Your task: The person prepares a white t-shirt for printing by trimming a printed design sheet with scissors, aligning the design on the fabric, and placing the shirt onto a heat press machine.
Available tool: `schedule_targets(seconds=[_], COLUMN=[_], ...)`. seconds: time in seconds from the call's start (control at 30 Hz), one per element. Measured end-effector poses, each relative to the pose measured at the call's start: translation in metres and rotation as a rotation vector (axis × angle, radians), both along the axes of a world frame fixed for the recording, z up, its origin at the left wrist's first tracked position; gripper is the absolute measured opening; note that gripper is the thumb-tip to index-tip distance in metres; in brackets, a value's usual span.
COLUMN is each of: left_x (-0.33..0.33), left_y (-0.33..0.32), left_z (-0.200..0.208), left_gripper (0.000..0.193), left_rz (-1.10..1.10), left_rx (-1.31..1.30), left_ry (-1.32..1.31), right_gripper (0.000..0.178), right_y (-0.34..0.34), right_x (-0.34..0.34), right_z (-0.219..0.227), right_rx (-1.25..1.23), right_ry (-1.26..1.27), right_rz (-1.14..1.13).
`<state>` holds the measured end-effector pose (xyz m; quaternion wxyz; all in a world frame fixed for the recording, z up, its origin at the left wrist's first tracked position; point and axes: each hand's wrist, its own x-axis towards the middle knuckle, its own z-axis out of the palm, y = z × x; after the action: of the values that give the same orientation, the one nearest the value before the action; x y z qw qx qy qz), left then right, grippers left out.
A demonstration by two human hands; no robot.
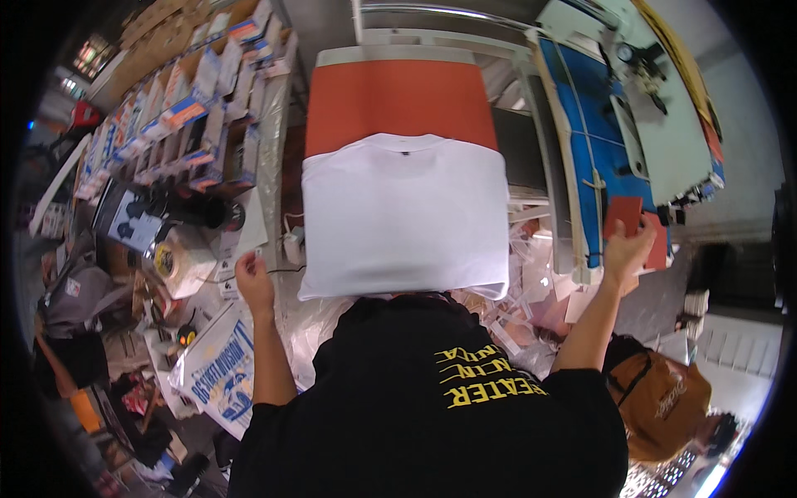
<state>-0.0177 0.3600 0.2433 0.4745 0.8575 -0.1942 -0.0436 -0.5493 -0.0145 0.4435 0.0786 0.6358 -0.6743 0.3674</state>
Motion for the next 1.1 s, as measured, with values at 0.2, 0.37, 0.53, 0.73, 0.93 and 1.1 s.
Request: schedule_targets(seconds=[0.2, 0.37, 0.53, 0.73, 0.93, 1.1], left_x=[-0.079, -0.07, -0.024, 0.003, 0.001, 0.007], left_y=[-0.117, -0.163, -0.163, -0.269, -0.35, -0.359], left_z=[0.122, 0.133, 0.127, 0.13, 0.078, 0.098], left_gripper=[0.024, 0.033, 0.028, 0.025, 0.027, 0.028], left_rz=[-0.578, -1.191, -0.8, -0.697, -0.972, -1.253], left_rx=[-0.208, 0.227, -0.231, -0.142, 0.125, 0.549], left_ry=[0.295, 0.915, 1.11, 0.087, 0.362, 0.8], right_gripper=[0.034, 0.043, 0.038, 0.029, 0.021, 0.021], right_y=[0.069, 0.106, 0.006, -0.057, -0.062, -0.062], right_x=[0.168, 0.247, 0.278, 0.328, 0.321, 0.309], right_z=[-0.024, -0.039, -0.045, -0.079, -0.055, -0.077], right_rx=[0.15, 0.374, 0.72, 0.817, 0.999, 0.758], right_ry=[-0.07, -0.134, -0.021, 0.44, -0.027, -0.239], right_rz=[1.076, 1.562, 1.328, 1.043, 1.145, 1.2])
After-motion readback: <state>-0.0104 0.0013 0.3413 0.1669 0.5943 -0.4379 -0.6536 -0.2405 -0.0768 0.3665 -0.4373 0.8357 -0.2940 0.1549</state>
